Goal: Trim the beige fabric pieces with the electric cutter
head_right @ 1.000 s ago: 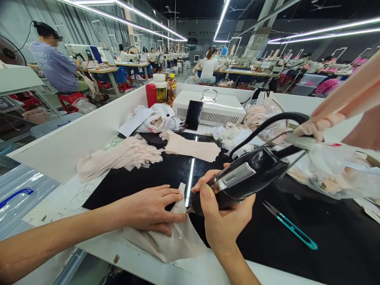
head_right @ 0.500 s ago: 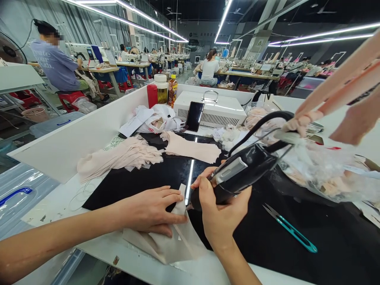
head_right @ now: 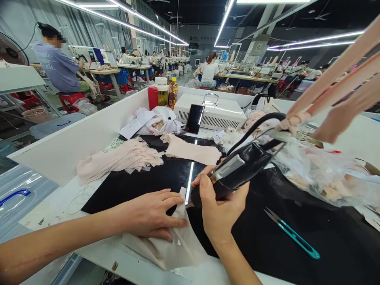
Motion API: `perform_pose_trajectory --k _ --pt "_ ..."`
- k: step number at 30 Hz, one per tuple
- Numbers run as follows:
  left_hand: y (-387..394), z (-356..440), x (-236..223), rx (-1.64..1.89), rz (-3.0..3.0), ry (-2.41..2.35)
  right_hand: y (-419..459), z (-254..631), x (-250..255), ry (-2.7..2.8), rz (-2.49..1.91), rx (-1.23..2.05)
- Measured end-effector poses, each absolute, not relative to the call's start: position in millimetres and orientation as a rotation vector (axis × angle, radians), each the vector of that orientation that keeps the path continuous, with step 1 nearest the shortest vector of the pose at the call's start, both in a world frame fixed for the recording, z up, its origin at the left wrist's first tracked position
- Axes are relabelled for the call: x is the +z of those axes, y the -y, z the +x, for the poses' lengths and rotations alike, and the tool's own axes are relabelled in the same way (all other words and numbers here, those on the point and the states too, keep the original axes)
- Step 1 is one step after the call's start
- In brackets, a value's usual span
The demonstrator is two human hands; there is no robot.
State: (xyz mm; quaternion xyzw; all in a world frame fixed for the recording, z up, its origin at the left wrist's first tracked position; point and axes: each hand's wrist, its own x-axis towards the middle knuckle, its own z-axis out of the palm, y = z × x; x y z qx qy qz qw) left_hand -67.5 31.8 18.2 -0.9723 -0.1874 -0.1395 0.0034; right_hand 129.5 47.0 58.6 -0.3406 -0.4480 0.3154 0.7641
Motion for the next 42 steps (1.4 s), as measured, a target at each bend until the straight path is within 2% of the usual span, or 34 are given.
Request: perform_pose_trajectory --k 20,29,33,37,42 --pt "-30.4 -67.2 9.2 -0.443 -3.081 0.644 -54.2 124.9 53.1 1.005 -0.758 0.685" --pt "-30.2 -58.5 12.3 -0.382 -3.046 0.979 -66.8 159.1 47.4 1.092 -0.904 0.647" --pt "-35.8 -45.9 21.6 -0.199 -2.996 1.172 -69.2 182.2 48.6 1.152 -1.063 0.651" --pt "-42.6 -42.1 19.7 -0.117 -2.980 1.179 -67.6 198.6 58.0 1.189 -1.224 0.524" --pt "-43.6 -44.2 15.1 -0.125 -2.921 1.158 -52.3 214.5 52.1 1.012 -0.863 0.041"
